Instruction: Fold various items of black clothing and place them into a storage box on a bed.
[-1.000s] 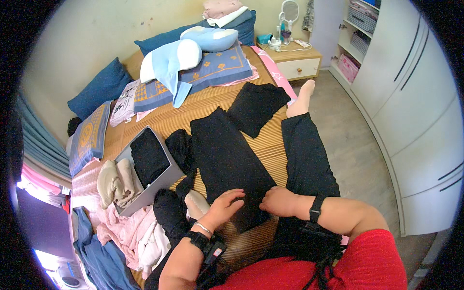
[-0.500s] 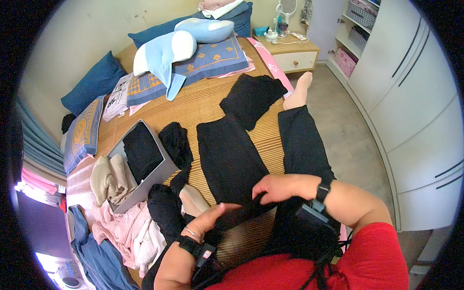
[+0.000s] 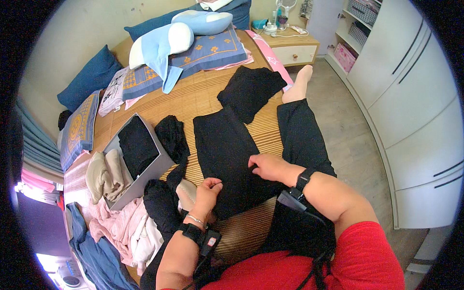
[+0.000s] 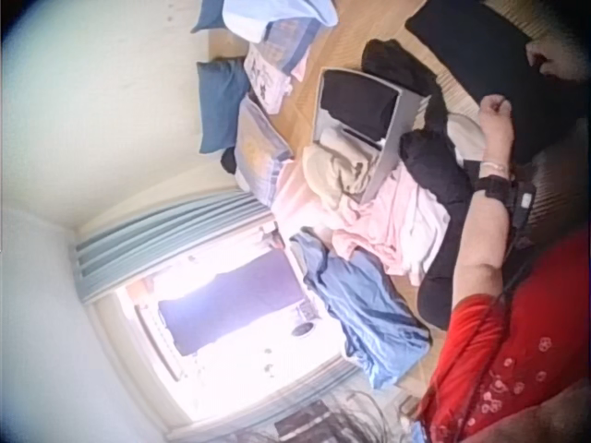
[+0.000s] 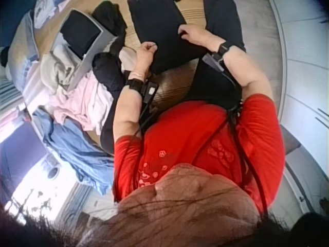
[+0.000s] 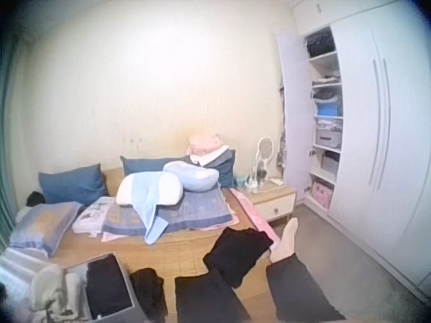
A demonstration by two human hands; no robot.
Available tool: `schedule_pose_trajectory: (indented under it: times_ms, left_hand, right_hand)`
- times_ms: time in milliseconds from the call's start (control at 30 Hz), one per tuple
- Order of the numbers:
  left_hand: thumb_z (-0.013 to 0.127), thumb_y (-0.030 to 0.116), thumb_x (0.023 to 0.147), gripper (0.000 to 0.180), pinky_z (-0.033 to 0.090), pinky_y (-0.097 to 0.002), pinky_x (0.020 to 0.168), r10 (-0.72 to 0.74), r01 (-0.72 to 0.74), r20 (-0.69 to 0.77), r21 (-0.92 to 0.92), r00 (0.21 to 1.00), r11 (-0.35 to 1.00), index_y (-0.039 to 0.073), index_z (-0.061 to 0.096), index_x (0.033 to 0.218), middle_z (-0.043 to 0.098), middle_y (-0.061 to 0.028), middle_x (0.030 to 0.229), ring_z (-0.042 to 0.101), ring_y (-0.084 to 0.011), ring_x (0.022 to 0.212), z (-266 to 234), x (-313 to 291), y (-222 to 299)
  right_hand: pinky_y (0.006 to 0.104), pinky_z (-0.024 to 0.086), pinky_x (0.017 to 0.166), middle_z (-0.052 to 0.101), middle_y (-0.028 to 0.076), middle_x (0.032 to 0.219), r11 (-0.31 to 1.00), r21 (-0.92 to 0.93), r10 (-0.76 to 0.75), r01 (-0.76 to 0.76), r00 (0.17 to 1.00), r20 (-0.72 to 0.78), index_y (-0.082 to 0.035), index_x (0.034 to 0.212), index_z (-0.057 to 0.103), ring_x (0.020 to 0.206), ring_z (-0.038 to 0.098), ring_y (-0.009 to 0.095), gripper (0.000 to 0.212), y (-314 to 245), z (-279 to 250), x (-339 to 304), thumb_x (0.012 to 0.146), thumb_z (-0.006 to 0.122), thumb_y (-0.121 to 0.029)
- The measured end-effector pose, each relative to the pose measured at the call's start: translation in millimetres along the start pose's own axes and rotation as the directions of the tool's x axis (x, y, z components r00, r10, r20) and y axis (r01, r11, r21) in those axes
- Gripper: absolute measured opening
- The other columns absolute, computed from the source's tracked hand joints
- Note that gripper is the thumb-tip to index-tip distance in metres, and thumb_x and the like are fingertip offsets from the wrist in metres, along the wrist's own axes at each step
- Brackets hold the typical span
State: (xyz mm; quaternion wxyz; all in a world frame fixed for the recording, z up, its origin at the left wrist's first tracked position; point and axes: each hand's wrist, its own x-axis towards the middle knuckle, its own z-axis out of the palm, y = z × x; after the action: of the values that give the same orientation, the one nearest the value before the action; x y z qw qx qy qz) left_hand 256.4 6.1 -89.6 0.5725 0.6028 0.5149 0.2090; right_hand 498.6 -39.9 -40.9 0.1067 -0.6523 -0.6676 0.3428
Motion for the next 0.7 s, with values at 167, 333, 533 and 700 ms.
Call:
schedule_pose_trajectory:
  times_ms: [167, 333, 533, 700]
  left_hand:
    - [0.064, 0.01, 0.079, 0.014, 0.047, -0.0263, 0.069, 0.08, -0.075, -0.021, 0.198, 0.997, 0.977, 0.0, 0.061, 0.087, 0.064, -0.0074, 0.08, 0.06, -0.0155, 0.074, 2, 7, 8]
    - [0.065, 0.013, 0.078, 0.017, 0.048, -0.0284, 0.069, 0.141, -0.132, -0.001, 0.341, 0.99, 0.931, 0.0, 0.061, 0.087, 0.065, -0.0111, 0.08, 0.061, -0.0194, 0.076, 2, 9, 7]
    - [0.064, 0.012, 0.079, 0.017, 0.048, -0.0289, 0.069, 0.113, -0.127, 0.061, 0.337, 0.992, 0.933, 0.0, 0.061, 0.09, 0.065, -0.0084, 0.082, 0.061, -0.0181, 0.075, -1, 6, 12]
    - [0.057, 0.023, 0.087, 0.026, 0.045, -0.0277, 0.078, 0.024, 0.033, 0.292, -0.189, 0.956, 0.981, 0.003, 0.058, 0.103, 0.062, -0.0061, 0.098, 0.058, -0.016, 0.087, -20, 9, 9]
  right_hand:
    - [0.0383, 0.046, 0.075, 0.062, 0.014, 0.093, 0.991, -0.058, 0.126, -0.123, 0.99, 0.054, -0.007, 0.102, 0.056, 0.089, 0.058, 0.031, 0.025, 1, 2, -3, 0.08, 0.061, -0.018]
    - [0.0385, 0.046, 0.075, 0.061, 0.014, 0.094, 0.989, -0.116, 0.092, -0.088, 0.995, 0.034, -0.006, 0.104, 0.055, 0.09, 0.058, 0.031, 0.028, 8, 9, -1, 0.079, 0.062, -0.018]
    - [0.0367, 0.046, 0.076, 0.062, 0.014, 0.093, 0.993, -0.066, 0.104, -0.094, 0.982, 0.156, -0.006, 0.103, 0.057, 0.091, 0.058, 0.03, 0.034, 2, -10, -7, 0.074, 0.068, -0.021]
    - [0.0342, 0.046, 0.074, 0.062, 0.014, 0.091, 0.998, 0.028, 0.04, -0.049, 0.958, 0.282, -0.004, 0.097, 0.059, 0.089, 0.059, 0.028, 0.033, -23, -32, -18, 0.071, 0.07, -0.02]
